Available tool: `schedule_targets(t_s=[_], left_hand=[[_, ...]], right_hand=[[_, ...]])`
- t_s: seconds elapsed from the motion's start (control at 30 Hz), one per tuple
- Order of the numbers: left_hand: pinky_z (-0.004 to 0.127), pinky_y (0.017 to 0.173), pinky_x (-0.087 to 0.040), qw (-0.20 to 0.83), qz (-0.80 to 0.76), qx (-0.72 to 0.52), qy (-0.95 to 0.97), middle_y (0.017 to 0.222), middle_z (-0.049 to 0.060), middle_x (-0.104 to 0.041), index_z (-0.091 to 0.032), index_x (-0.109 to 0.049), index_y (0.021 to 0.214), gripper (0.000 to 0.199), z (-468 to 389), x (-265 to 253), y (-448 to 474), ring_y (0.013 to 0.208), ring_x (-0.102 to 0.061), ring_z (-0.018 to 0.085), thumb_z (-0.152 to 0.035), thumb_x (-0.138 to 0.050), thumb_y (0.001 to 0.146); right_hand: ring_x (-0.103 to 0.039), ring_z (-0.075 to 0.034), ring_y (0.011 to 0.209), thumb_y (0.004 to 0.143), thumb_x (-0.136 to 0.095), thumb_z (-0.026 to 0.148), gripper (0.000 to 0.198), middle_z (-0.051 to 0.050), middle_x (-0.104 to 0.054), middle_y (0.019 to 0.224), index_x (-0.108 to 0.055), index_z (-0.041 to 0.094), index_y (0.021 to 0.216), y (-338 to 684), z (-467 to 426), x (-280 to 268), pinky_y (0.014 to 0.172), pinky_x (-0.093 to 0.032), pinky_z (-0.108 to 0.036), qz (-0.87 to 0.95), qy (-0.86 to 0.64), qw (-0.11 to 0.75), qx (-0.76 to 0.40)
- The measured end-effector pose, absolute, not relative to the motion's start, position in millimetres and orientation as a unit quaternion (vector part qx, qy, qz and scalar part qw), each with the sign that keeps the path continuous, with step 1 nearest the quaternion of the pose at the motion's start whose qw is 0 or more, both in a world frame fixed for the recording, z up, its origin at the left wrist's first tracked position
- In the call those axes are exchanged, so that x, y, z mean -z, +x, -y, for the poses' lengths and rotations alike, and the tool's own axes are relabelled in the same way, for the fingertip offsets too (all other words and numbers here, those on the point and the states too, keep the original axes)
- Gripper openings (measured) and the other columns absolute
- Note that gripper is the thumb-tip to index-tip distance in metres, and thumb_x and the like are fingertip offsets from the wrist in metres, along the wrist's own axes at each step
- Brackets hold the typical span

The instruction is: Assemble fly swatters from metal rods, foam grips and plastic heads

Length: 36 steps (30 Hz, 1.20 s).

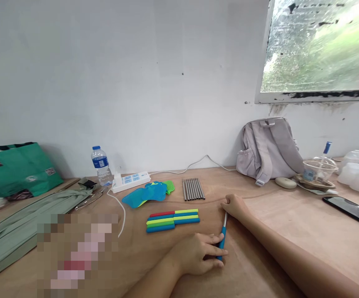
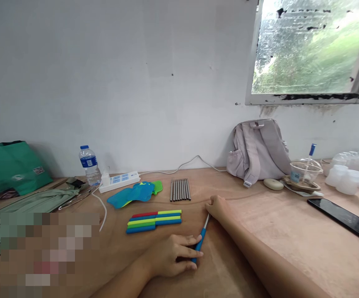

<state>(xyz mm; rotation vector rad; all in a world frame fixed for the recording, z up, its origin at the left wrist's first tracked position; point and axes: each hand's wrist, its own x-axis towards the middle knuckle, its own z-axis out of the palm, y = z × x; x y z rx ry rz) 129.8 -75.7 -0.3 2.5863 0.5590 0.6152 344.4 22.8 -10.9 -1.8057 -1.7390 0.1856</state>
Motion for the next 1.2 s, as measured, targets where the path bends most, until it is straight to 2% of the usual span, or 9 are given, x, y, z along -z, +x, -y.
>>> schedule_targets(t_s=[0.23, 0.37, 0.5, 0.57, 0.63, 0.7, 0.83, 1.0, 1.2], left_hand=[[0.028, 0.095, -0.04, 0.214, -0.221, -0.216, 0.926, 0.129, 0.005, -0.047, -0.024, -0.061, 0.11, 0.033, 75, -3, 126, 0.113, -0.05, 0.018, -0.03, -0.057, 0.078], [0.029, 0.093, -0.042, 0.209, -0.256, -0.239, 0.913, 0.128, 0.004, -0.049, -0.023, -0.062, 0.106, 0.03, 72, -6, 125, 0.111, -0.052, 0.017, -0.024, -0.058, 0.077], [0.03, 0.095, -0.041, 0.19, -0.273, -0.258, 0.907, 0.127, 0.003, -0.051, -0.023, -0.063, 0.102, 0.026, 70, -7, 126, 0.113, -0.05, 0.017, -0.02, -0.058, 0.077], [0.028, 0.096, -0.04, 0.18, -0.27, -0.262, 0.909, 0.126, 0.003, -0.052, -0.023, -0.063, 0.101, 0.024, 70, -8, 126, 0.114, -0.049, 0.016, -0.02, -0.058, 0.077], [0.027, 0.095, -0.041, 0.169, -0.267, -0.265, 0.911, 0.126, 0.003, -0.051, -0.023, -0.063, 0.101, 0.024, 71, -8, 124, 0.112, -0.05, 0.016, -0.023, -0.058, 0.077], [0.027, 0.091, -0.043, 0.149, -0.274, -0.277, 0.909, 0.124, 0.004, -0.053, -0.022, -0.062, 0.099, 0.021, 71, -8, 122, 0.107, -0.054, 0.016, -0.023, -0.054, 0.079], [0.025, 0.082, -0.047, 0.108, -0.287, -0.329, 0.893, 0.104, 0.004, -0.063, -0.02, -0.063, 0.089, 0.019, 69, -7, 121, 0.094, -0.059, 0.014, -0.016, -0.047, 0.08], [0.025, 0.071, -0.047, 0.071, -0.309, -0.371, 0.873, 0.081, 0.003, -0.065, -0.019, -0.061, 0.079, 0.016, 67, -8, 122, 0.076, -0.06, 0.014, -0.011, -0.048, 0.075], [0.027, 0.066, -0.045, 0.015, -0.334, -0.392, 0.857, 0.075, 0.002, -0.064, -0.019, -0.059, 0.075, 0.014, 69, -10, 122, 0.071, -0.059, 0.015, -0.012, -0.047, 0.073]], right_hand=[[-0.038, -0.011, 0.047, 0.056, -0.056, 0.017, 0.025, 0.005, -0.038, 0.041, -0.034, 0.021, 0.043, 354, -20, 6, 0.047, -0.023, -0.023, 0.634, -0.644, 0.396, -0.163], [-0.049, -0.014, 0.051, 0.068, -0.048, 0.03, 0.017, 0.001, -0.05, 0.05, -0.04, 0.021, 0.056, 352, -14, -4, 0.049, -0.037, -0.025, 0.6, -0.592, 0.467, -0.266], [-0.053, -0.014, 0.054, 0.08, -0.034, 0.046, 0.027, 0.001, -0.05, 0.058, -0.04, 0.021, 0.071, 331, 4, -23, 0.054, -0.044, -0.028, 0.581, -0.502, 0.528, -0.362], [-0.043, -0.01, 0.044, 0.081, -0.036, 0.052, 0.032, 0.006, -0.037, 0.051, -0.039, 0.022, 0.07, 321, 16, -35, 0.047, -0.041, -0.026, 0.555, -0.414, 0.573, -0.438], [-0.028, -0.007, 0.037, 0.08, -0.043, 0.053, 0.036, 0.009, -0.025, 0.048, -0.035, 0.022, 0.063, 316, 29, -46, 0.038, -0.031, -0.022, 0.526, -0.317, 0.611, -0.499], [-0.019, -0.006, 0.036, 0.08, -0.047, 0.051, 0.04, 0.009, -0.022, 0.048, -0.031, 0.022, 0.058, 318, 39, -56, 0.035, -0.021, -0.019, 0.517, -0.269, 0.638, -0.503], [-0.017, -0.005, 0.035, 0.08, -0.05, 0.049, 0.042, 0.009, -0.022, 0.046, -0.028, 0.022, 0.056, 329, 43, -63, 0.033, -0.016, -0.018, 0.522, -0.286, 0.661, -0.457], [-0.016, -0.004, 0.033, 0.079, -0.05, 0.051, 0.043, 0.01, -0.021, 0.044, -0.027, 0.022, 0.056, 332, 31, -59, 0.031, -0.015, -0.017, 0.512, -0.313, 0.662, -0.449], [-0.016, -0.003, 0.032, 0.077, -0.051, 0.052, 0.044, 0.011, -0.021, 0.044, -0.028, 0.022, 0.056, 328, 26, -55, 0.031, -0.014, -0.016, 0.505, -0.312, 0.65, -0.474]])
